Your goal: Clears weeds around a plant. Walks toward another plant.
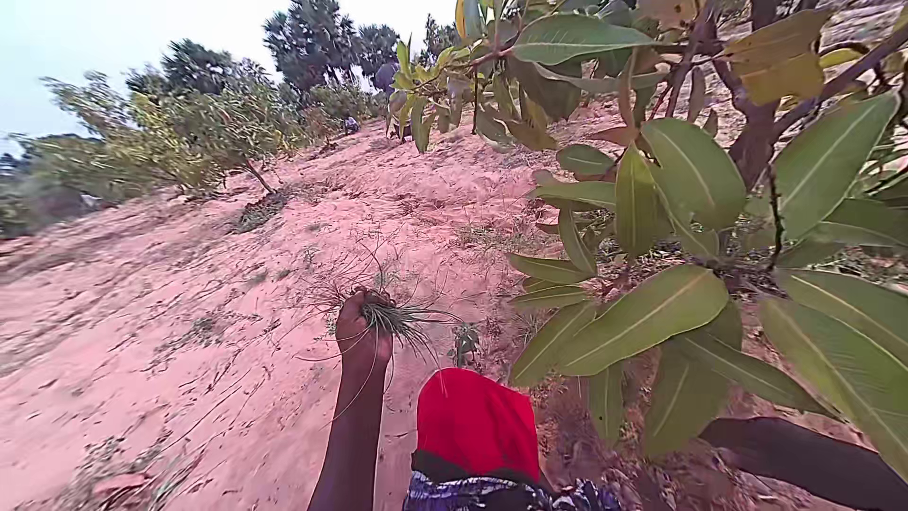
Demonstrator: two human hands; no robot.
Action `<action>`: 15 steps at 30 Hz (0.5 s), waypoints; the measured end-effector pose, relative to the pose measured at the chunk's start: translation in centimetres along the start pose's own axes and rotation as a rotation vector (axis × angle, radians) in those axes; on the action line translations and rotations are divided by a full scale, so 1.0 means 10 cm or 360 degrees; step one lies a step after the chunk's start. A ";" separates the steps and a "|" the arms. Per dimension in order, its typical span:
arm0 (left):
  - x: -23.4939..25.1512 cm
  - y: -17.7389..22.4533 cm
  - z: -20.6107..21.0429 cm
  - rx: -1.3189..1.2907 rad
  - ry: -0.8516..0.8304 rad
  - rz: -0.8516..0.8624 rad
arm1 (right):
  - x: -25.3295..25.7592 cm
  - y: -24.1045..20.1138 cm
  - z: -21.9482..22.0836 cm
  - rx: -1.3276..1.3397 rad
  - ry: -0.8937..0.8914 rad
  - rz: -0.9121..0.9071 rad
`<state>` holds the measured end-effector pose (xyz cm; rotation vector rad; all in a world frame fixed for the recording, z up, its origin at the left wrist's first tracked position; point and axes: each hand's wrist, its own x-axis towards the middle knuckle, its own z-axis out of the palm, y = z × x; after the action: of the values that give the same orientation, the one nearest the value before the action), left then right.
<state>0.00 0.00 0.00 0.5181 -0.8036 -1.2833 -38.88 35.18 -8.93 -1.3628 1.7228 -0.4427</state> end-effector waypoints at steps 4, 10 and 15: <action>0.06 0.73 -0.80 0.0501 0.0195 0.0420 | -0.12 -1.14 0.28 0.0103 0.0184 0.0598; 0.03 1.58 -1.76 0.0648 0.0485 0.0744 | 0.07 -0.39 0.42 0.0652 0.0165 0.0462; 0.01 2.07 -2.39 0.0746 0.0494 0.1061 | 0.13 -0.23 0.34 0.0834 0.0449 0.0479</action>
<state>31.53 2.49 0.24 0.7217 -0.9105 -0.3835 -34.78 34.01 -9.71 -0.6787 1.8259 -0.8715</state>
